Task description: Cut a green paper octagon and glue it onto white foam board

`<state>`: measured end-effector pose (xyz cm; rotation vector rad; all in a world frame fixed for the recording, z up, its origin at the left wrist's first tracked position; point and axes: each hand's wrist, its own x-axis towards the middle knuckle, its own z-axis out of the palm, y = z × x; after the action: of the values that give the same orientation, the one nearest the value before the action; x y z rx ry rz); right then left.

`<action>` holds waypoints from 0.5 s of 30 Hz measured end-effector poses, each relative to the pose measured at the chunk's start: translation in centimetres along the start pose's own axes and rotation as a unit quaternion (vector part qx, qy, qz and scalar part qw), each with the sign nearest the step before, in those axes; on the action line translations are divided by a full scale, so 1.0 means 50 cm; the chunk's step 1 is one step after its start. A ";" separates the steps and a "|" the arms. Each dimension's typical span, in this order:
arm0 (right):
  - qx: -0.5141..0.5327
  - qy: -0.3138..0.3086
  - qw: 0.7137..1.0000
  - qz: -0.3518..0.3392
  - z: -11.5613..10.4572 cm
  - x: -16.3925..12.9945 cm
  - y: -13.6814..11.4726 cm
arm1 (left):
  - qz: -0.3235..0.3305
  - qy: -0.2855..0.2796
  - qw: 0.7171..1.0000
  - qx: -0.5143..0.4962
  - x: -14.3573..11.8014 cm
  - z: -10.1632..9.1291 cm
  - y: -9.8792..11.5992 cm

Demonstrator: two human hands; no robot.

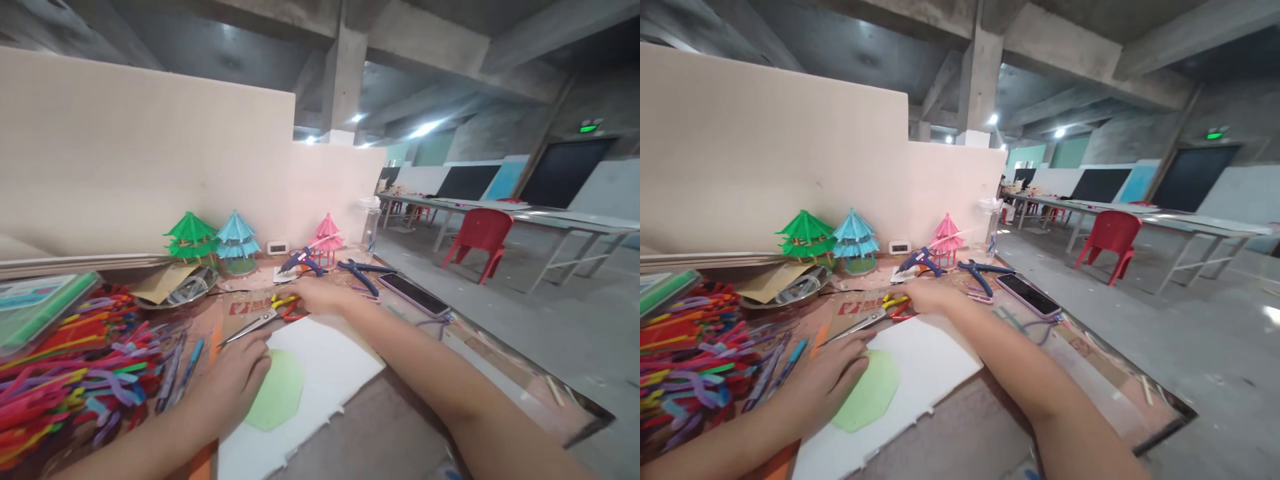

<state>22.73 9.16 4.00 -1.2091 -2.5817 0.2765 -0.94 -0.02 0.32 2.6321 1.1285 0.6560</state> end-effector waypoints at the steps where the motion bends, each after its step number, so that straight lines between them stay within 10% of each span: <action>1: -0.015 -0.006 1.000 0.002 0.003 -0.002 -0.001 | 0.001 0.008 1.000 0.003 0.000 0.004 0.001; 15: -0.055 0.015 0.996 0.070 -0.098 -0.137 0.071 | -0.016 -0.018 1.000 0.006 -0.002 0.006 0.007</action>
<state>31.09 6.40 6.48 -1.4256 -2.5192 0.1442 -0.62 -0.33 0.14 2.6197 1.1662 0.5958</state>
